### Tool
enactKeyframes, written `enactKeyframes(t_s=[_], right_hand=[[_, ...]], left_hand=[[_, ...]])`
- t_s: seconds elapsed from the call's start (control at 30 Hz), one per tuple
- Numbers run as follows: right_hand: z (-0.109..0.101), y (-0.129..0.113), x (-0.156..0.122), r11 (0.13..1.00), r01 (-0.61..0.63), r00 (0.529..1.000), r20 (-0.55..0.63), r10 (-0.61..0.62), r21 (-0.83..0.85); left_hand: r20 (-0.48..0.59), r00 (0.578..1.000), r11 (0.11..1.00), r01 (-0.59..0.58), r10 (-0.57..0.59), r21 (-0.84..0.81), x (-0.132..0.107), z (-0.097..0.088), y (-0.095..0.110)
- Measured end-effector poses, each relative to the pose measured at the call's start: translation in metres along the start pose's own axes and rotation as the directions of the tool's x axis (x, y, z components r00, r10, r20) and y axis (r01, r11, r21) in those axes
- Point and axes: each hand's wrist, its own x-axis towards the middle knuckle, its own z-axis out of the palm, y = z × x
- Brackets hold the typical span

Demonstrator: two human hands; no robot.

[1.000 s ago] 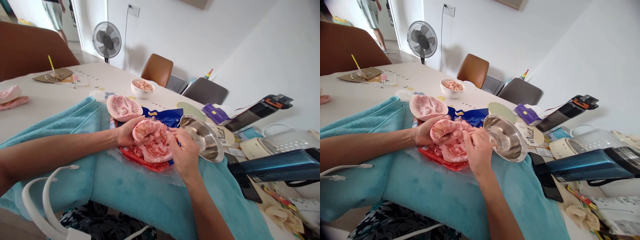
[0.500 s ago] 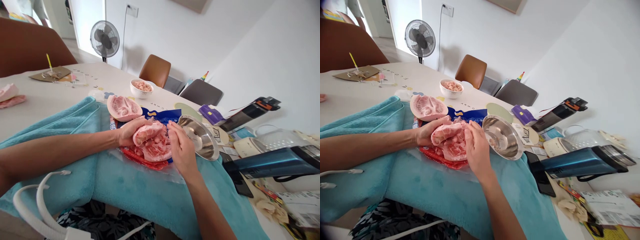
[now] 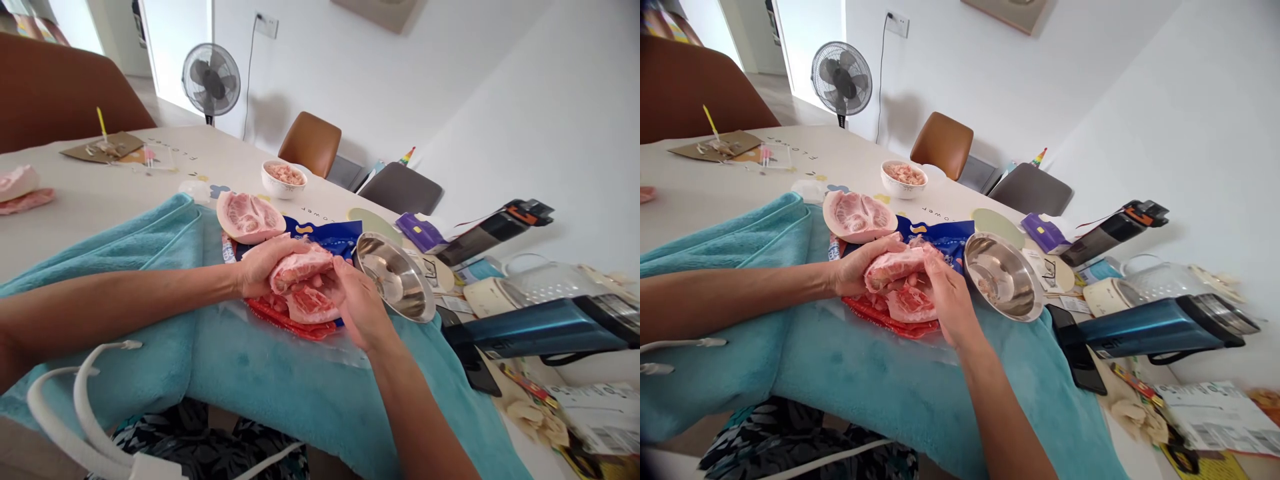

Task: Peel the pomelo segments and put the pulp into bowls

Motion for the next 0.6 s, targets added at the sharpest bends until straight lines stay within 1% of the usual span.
enactKeyframes(t_s=[0.07, 0.1, 0.17, 0.2, 0.23, 0.27, 0.3, 0.37, 0.43, 0.5, 0.6], right_hand=[[-0.006, -0.003, -0.007, 0.999, 0.003, 0.998, -0.063, -0.005, -0.038], [-0.008, -0.005, -0.010, 0.999, -0.006, 0.992, -0.125, 0.000, -0.046], [-0.011, -0.009, -0.014, 0.998, -0.009, 0.962, -0.271, -0.009, -0.066], [-0.012, -0.011, -0.015, 0.996, 0.008, 0.943, -0.331, -0.039, -0.093], [-0.011, -0.013, -0.014, 0.991, 0.033, 0.927, -0.366, -0.080, -0.132], [-0.010, -0.013, -0.013, 0.983, 0.056, 0.920, -0.373, -0.118, -0.172], [-0.008, -0.013, -0.011, 0.976, 0.070, 0.922, -0.359, -0.142, -0.207], [-0.002, -0.010, -0.004, 0.964, 0.085, 0.944, -0.288, -0.159, -0.253], [0.005, -0.006, 0.003, 0.945, 0.106, 0.961, -0.213, -0.177, -0.308], [0.011, -0.001, 0.007, 0.908, 0.157, 0.961, -0.153, -0.232, -0.389], [0.017, 0.005, 0.010, 0.841, 0.236, 0.942, -0.098, -0.321, -0.488]], left_hand=[[-0.062, 0.997, 0.999, -0.053, 0.053, -0.004, 0.001, -0.003, 0.000], [-0.095, 0.993, 0.997, -0.074, 0.073, -0.017, 0.003, -0.005, 0.001], [-0.157, 0.982, 0.992, -0.113, 0.103, -0.056, 0.006, -0.010, 0.005], [-0.182, 0.977, 0.989, -0.129, 0.114, -0.071, 0.007, -0.012, 0.006], [-0.193, 0.974, 0.988, -0.134, 0.117, -0.076, 0.009, -0.013, 0.008], [-0.202, 0.973, 0.989, -0.127, 0.110, -0.072, 0.009, -0.013, 0.009], [-0.206, 0.973, 0.991, -0.118, 0.102, -0.065, 0.010, -0.012, 0.009], [-0.202, 0.976, 0.993, -0.099, 0.086, -0.059, 0.010, -0.009, 0.008], [-0.197, 0.975, 0.992, -0.118, 0.106, -0.050, 0.010, -0.006, 0.005], [-0.211, 0.963, 0.985, -0.171, 0.165, -0.009, 0.010, -0.006, 0.001], [-0.221, 0.945, 0.971, -0.227, 0.239, 0.081, 0.009, -0.007, -0.002]])
